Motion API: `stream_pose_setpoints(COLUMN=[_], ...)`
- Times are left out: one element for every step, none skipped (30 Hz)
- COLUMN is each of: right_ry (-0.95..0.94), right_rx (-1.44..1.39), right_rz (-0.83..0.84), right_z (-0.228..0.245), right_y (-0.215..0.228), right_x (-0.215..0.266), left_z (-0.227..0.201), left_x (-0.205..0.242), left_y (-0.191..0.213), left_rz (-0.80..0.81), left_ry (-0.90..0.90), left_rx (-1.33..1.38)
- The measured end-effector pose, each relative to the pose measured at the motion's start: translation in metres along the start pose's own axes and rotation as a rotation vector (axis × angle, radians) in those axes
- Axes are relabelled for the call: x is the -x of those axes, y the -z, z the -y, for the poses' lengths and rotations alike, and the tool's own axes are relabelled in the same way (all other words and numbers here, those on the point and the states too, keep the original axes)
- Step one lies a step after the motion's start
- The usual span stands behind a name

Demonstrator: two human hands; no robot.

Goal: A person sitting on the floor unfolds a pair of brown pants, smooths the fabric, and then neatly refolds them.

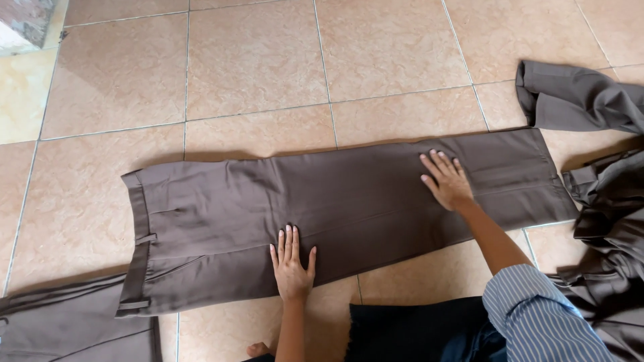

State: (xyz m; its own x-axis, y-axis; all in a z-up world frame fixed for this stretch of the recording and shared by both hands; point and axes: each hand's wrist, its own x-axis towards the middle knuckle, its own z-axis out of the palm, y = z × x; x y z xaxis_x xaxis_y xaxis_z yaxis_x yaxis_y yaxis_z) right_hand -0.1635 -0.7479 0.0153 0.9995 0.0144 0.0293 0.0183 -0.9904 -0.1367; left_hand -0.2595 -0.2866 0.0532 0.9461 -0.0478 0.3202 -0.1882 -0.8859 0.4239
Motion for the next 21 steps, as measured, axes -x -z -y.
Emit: stream_pose_setpoints(right_ry=[-0.007,-0.17,-0.333,-0.34,-0.553,-0.763,-0.766,-0.826,-0.885,-0.887,-0.887,-0.891,-0.898,-0.592,-0.284,-0.288,-0.154,-0.015,-0.013,0.031,0.076], right_rx=[0.0,0.036,0.071,0.074,0.049,0.022,0.023,-0.03,-0.083,-0.08,-0.054,-0.026,-0.023,0.032,0.086,0.086,0.018,-0.053,-0.055,-0.053,-0.052], right_rz=[0.0,-0.001,-0.004,-0.005,0.062,0.127,0.124,0.081,0.037,0.038,-0.049,-0.133,-0.132,-0.219,-0.3,-0.302,-0.177,-0.05,-0.051,-0.018,0.015], right_z=[-0.024,-0.05,-0.075,-0.102,-0.128,-0.153,-0.166,-0.176,-0.186,-0.177,-0.169,-0.16,-0.148,-0.137,-0.126,-0.107,-0.089,-0.069,-0.069,-0.065,-0.062], right_y=[-0.003,-0.005,-0.007,-0.002,0.003,0.007,0.012,0.016,0.019,0.028,0.038,0.047,0.048,0.048,0.049,0.042,0.035,0.026,0.025,0.02,0.015], right_x=[0.002,0.004,0.007,0.021,0.034,0.045,0.058,0.074,0.089,0.09,0.09,0.095,0.086,0.073,0.06,0.052,0.043,0.033,0.029,0.03,0.032], left_z=[0.001,0.001,0.001,0.001,0.001,0.001,0.0,0.0,0.001,0.001,0.0,0.0,-0.001,-0.001,-0.001,-0.002,-0.001,0.0,-0.003,-0.003,-0.003], left_x=[0.001,0.001,0.001,0.001,0.002,0.002,0.0,0.001,0.001,0.0,0.0,0.0,0.002,0.002,0.001,0.001,0.001,0.002,-0.001,0.0,0.0], left_y=[0.0,0.0,0.0,0.0,0.0,-0.001,-0.002,-0.001,-0.001,0.0,0.001,0.002,0.002,0.001,0.0,0.0,-0.001,-0.001,-0.003,-0.002,-0.001], left_rz=[0.004,0.007,0.01,0.013,0.013,0.011,0.01,0.008,0.007,0.009,0.008,0.012,0.017,0.012,0.007,0.006,0.011,0.016,0.015,0.014,0.014], left_ry=[-0.005,-0.004,-0.003,-0.008,-0.003,0.004,0.0,-0.002,-0.003,-0.004,-0.004,-0.007,-0.011,-0.01,-0.01,-0.014,-0.015,-0.011,-0.011,-0.013,-0.014], left_rx=[0.003,-0.012,-0.026,-0.021,-0.019,-0.018,-0.015,-0.021,-0.027,-0.025,-0.033,-0.04,-0.036,-0.051,-0.066,-0.065,-0.066,-0.072,-0.075,-0.071,-0.068])
